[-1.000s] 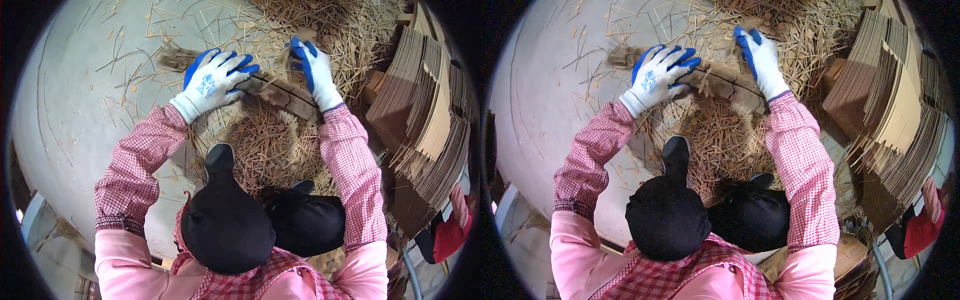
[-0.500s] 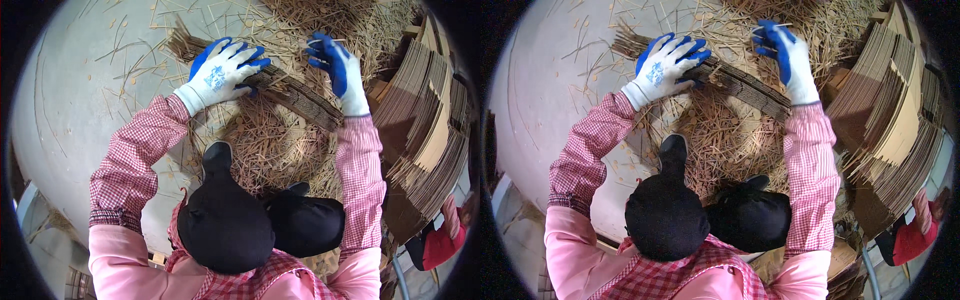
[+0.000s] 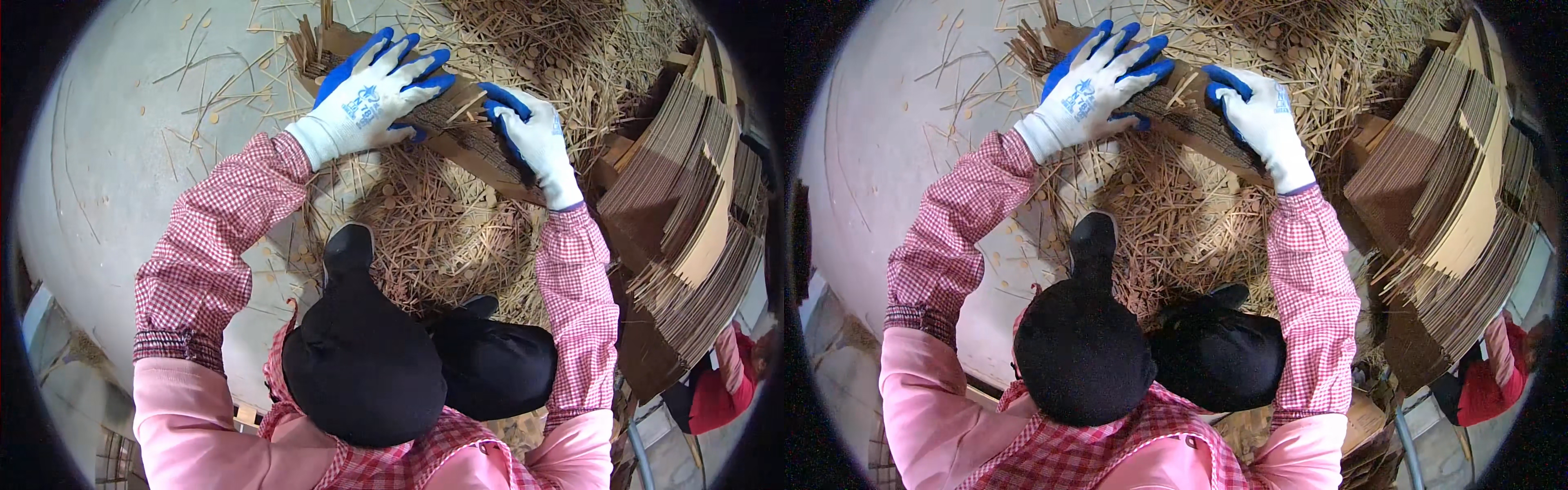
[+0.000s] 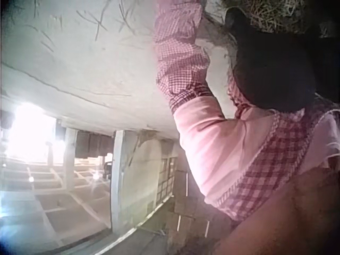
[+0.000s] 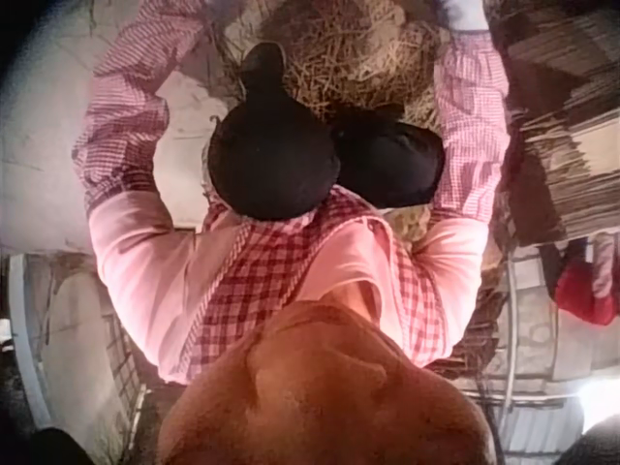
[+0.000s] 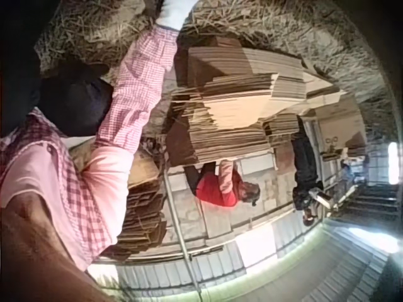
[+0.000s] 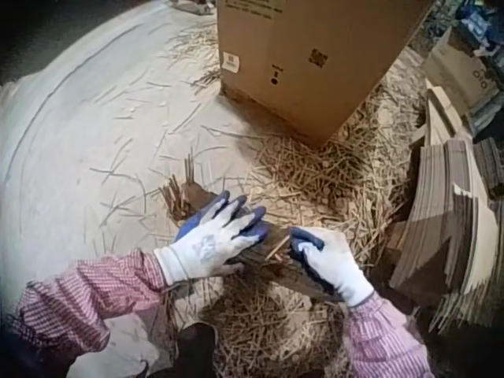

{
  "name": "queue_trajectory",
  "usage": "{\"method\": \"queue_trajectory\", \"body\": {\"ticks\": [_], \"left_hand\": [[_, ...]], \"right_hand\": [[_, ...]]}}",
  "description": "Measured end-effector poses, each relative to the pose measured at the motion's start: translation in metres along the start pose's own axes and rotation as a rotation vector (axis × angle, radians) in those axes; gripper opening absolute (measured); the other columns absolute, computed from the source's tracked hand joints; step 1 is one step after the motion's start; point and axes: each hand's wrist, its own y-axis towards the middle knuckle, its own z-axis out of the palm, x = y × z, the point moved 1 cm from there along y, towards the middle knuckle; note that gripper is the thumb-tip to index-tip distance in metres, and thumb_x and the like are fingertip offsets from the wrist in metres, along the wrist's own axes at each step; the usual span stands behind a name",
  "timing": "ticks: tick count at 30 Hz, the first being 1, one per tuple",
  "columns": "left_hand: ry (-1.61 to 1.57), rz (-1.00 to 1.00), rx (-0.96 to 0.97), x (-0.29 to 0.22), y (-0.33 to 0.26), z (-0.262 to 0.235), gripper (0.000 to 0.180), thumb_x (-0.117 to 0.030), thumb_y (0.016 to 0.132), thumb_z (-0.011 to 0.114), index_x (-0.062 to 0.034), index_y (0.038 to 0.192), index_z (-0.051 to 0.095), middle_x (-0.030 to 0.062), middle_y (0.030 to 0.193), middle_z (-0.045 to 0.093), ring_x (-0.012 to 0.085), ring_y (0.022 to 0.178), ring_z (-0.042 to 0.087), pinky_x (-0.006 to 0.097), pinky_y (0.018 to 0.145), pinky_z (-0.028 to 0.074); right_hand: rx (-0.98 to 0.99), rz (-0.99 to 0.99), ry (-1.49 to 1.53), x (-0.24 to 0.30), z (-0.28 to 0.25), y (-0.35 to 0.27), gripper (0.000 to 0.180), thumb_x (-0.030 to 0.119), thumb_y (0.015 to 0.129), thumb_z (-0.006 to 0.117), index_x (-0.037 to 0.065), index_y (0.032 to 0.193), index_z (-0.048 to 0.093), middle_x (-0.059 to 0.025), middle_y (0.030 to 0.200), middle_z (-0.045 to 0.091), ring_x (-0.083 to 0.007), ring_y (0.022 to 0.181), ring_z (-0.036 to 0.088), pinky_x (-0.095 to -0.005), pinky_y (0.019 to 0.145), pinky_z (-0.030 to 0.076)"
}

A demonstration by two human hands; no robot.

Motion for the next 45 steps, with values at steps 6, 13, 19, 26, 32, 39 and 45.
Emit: {"method": "queue_trajectory", "body": {"ticks": [6,13,19,26,32,39,45], "left_hand": [[-0.036,-0.007,-0.003,0.0,0.0,0.001,0.068,-0.033,0.069,0.073,-0.0186,0.13,0.047,0.0083,0.147,0.025,0.0351,0.135,0.022,0.05,0.111,0.016],[-0.077,-0.019,-0.04,0.0,-0.002,0.002,0.062,-0.033,0.067,0.075,-0.0114,0.121,0.052,0.0097,0.145,0.028,0.0335,0.135,0.022,0.048,0.111,0.017],[-0.062,-0.031,-0.002,-0.003,-0.002,-0.004,0.057,-0.032,0.067,0.075,-0.0104,0.116,0.056,0.0106,0.145,0.029,0.0335,0.135,0.023,0.048,0.111,0.019],[-0.035,-0.009,-0.03,0.003,0.007,-0.004,0.056,-0.033,0.066,0.076,-0.0151,0.116,0.059,0.0108,0.144,0.031,0.0325,0.133,0.027,0.047,0.108,0.024],[-0.02,-0.014,-0.028,0.001,0.005,-0.004,0.057,-0.032,0.066,0.076,-0.0198,0.119,0.058,0.0108,0.144,0.03,0.0342,0.133,0.026,0.049,0.107,0.025],[-0.036,-0.018,-0.02,-0.005,-0.005,-0.007,0.057,-0.027,0.065,0.076,-0.0194,0.118,0.059,0.0112,0.145,0.027,0.0347,0.134,0.024,0.05,0.107,0.025],[-0.064,-0.002,-0.025,-0.005,-0.007,-0.007,0.053,-0.025,0.064,0.076,-0.0173,0.114,0.06,0.0116,0.146,0.026,0.0349,0.134,0.024,0.049,0.107,0.024]], "right_hand": [[-0.01,-0.025,-0.041,-0.002,0.0,-0.001,0.034,0.012,0.08,0.054,0.008,0.113,0.062,-0.0142,0.105,0.065,-0.0226,0.096,0.063,-0.0289,0.085,0.047],[-0.035,-0.078,-0.09,-0.006,0.003,-0.001,0.033,0.013,0.08,0.054,0.011,0.112,0.063,-0.0146,0.107,0.064,-0.0266,0.098,0.062,-0.0309,0.086,0.047],[-0.065,-0.102,-0.126,-0.01,0.001,-0.001,0.033,0.014,0.08,0.055,0.009,0.112,0.062,-0.0148,0.107,0.064,-0.0277,0.099,0.062,-0.0322,0.086,0.047],[-0.261,-0.469,-0.428,0.018,-0.001,-0.016,0.03,0.016,0.077,0.063,0.008,0.106,0.065,-0.012,0.103,0.064,-0.0291,0.096,0.058,-0.0358,0.086,0.046],[-0.205,-0.43,-0.595,0.02,0.015,-0.032,0.033,0.015,0.077,0.063,0.002,0.107,0.062,-0.0124,0.102,0.062,-0.0296,0.094,0.058,-0.0359,0.083,0.047],[0.06,-0.244,-0.141,0.024,0.016,-0.019,0.035,0.015,0.08,0.058,0.012,0.115,0.061,-0.014,0.097,0.061,-0.0292,0.089,0.06,-0.0342,0.079,0.048],[0.111,-0.369,-0.291,0.025,0.019,-0.018,0.024,0.015,0.078,0.06,0.014,0.101,0.066,-0.0085,0.09,0.061,-0.0265,0.082,0.061,-0.0346,0.072,0.049]]}}
